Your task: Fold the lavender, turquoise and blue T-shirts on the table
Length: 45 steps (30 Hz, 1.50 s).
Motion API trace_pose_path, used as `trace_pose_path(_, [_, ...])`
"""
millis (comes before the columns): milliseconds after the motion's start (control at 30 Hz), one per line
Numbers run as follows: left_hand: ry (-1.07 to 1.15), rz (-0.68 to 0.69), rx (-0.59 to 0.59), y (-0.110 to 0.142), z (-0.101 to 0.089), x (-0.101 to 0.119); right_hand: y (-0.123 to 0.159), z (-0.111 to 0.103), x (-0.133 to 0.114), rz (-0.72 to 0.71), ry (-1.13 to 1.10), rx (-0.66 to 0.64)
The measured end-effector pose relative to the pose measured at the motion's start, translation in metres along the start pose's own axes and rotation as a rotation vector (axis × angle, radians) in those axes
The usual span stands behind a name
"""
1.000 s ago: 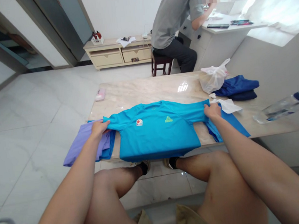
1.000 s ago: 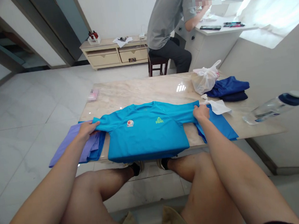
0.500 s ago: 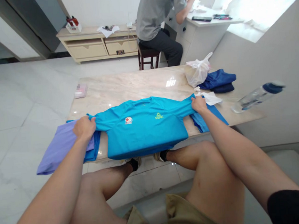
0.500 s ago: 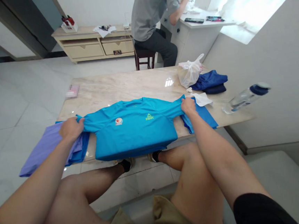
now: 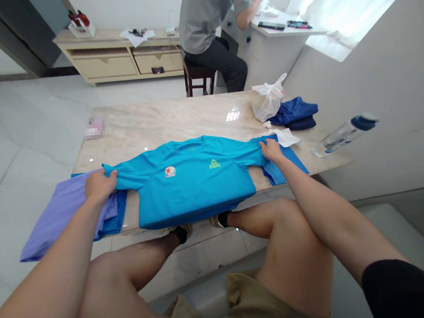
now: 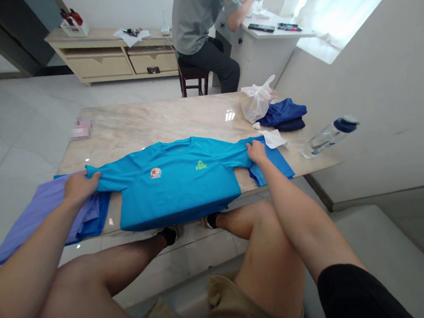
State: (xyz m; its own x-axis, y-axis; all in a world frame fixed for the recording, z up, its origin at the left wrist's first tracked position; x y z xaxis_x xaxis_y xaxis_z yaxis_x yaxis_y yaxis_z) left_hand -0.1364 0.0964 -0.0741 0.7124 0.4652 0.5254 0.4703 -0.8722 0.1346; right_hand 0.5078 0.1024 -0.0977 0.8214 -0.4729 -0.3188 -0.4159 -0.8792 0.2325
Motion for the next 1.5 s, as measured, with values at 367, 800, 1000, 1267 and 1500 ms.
trace_pose_path(367, [-0.298,0.305,-0.200,0.049,0.008,0.107,0.034,-0.016,-0.114,-0.306,-0.135,0.012])
trace_pose_path(800, [-0.243,0.507,-0.398,0.058,0.072,0.100,0.065,0.020,-0.126,-0.480,0.157,-0.311])
trace_pose_path(1000, [-0.255,0.440,-0.382,0.077,0.062,0.096,0.097,0.025,-0.132,-0.602,0.274,-0.394])
trace_pose_path(1267, [-0.373,0.456,-0.301,0.101,0.053,0.077,0.107,0.028,-0.098,-0.709,0.394,-0.276])
trace_pose_path(1500, [-0.493,0.624,-0.251,0.138,0.127,0.061,0.105,0.115,-0.105,-0.763,0.326,-0.027])
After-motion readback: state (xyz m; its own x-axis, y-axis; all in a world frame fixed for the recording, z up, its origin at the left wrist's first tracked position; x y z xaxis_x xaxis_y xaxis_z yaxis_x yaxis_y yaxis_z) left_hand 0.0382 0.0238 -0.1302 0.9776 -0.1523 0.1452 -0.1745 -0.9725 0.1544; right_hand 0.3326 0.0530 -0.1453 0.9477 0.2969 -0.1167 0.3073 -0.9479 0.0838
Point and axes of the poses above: each hand's wrist, its own y-axis away from the middle knuckle, its own z-axis out of the palm, x = y × z, the point moved 2 cm from there along -y, towards the middle knuckle, and after that the axes turned 6 degrees about -x, right-handed, at the moved point
